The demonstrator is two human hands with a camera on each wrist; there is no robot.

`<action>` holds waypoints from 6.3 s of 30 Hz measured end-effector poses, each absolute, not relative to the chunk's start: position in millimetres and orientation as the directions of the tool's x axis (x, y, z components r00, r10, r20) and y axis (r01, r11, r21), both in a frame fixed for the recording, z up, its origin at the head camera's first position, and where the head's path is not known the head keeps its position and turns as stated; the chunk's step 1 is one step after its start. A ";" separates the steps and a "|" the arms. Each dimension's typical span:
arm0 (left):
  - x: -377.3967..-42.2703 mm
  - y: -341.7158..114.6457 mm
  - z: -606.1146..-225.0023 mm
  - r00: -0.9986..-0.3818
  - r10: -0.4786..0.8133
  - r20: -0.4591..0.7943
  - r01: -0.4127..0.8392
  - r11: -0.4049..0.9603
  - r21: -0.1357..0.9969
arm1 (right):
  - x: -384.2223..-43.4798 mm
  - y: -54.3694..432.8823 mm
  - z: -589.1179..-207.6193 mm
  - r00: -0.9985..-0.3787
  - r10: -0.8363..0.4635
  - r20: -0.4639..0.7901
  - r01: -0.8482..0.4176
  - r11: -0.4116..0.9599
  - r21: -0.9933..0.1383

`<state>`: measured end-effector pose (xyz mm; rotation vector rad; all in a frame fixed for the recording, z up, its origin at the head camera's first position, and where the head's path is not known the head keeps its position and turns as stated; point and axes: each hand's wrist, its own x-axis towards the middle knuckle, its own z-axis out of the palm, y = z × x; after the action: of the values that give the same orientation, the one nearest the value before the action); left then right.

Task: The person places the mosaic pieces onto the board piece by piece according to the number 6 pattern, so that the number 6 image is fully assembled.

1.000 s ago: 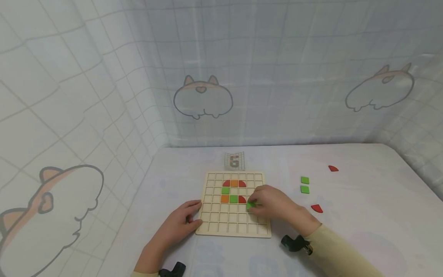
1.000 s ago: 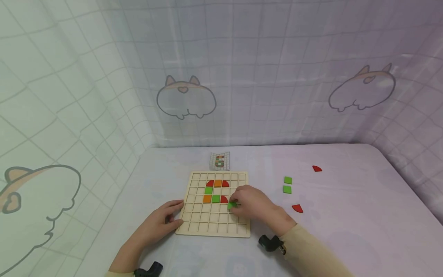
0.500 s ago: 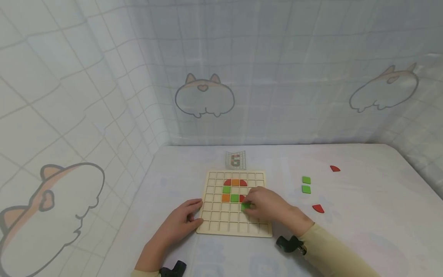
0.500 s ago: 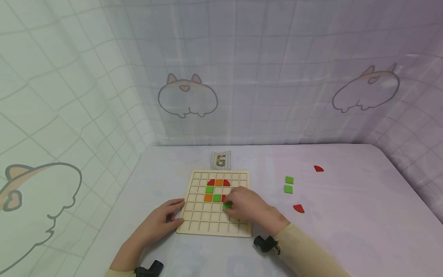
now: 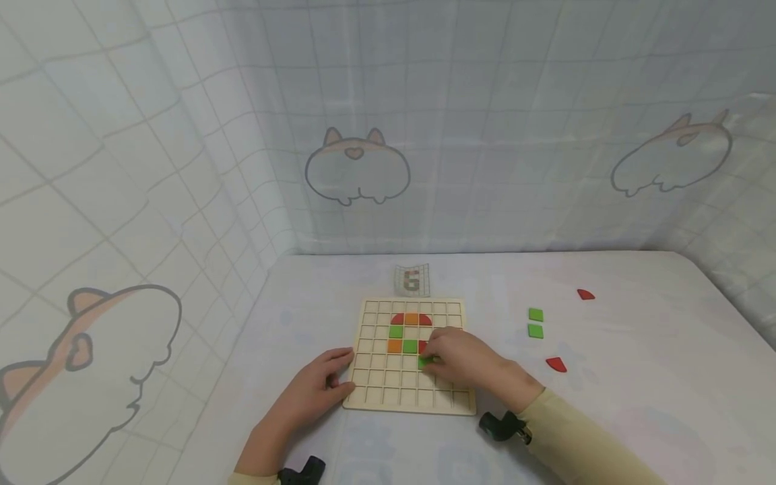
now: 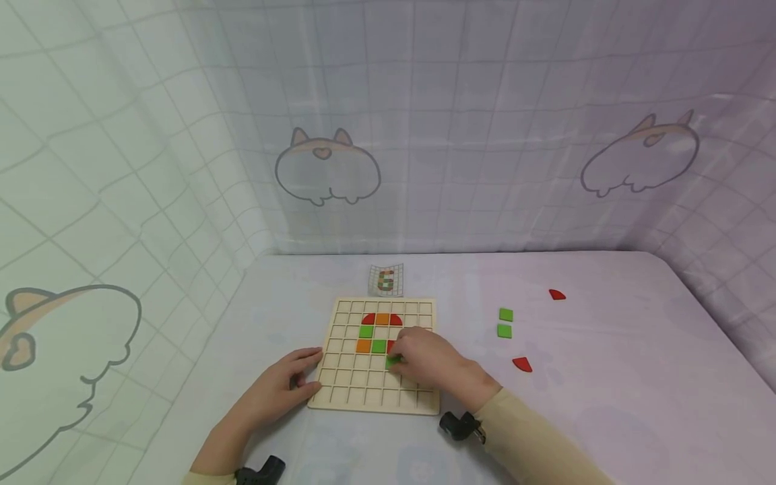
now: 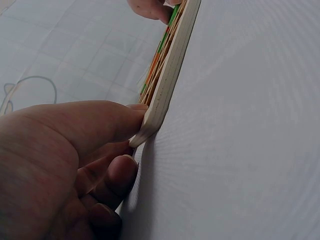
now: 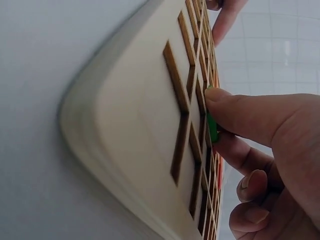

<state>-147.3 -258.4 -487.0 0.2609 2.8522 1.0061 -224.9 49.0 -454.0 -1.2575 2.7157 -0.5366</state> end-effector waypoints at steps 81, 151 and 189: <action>-149.9 -259.6 -494.4 -0.985 0.156 -0.070 0.080 0.781 0.620 | -199.9 223.3 -458.4 -0.885 -0.418 0.206 -0.466 0.792 -0.394; -151.8 -258.5 -494.1 -0.988 0.130 -0.082 0.053 0.788 0.613 | -201.8 232.8 -457.8 -0.907 -0.410 0.091 -0.413 0.832 -0.370; -148.7 -257.5 -489.7 -0.987 0.141 -0.075 0.061 0.767 0.638 | -211.3 112.3 -431.5 -0.751 -0.656 0.072 -0.635 0.688 -0.352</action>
<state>-148.7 -257.5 -489.7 0.1632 2.8408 1.0194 -211.3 112.3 -431.5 -1.0839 2.8313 -0.5562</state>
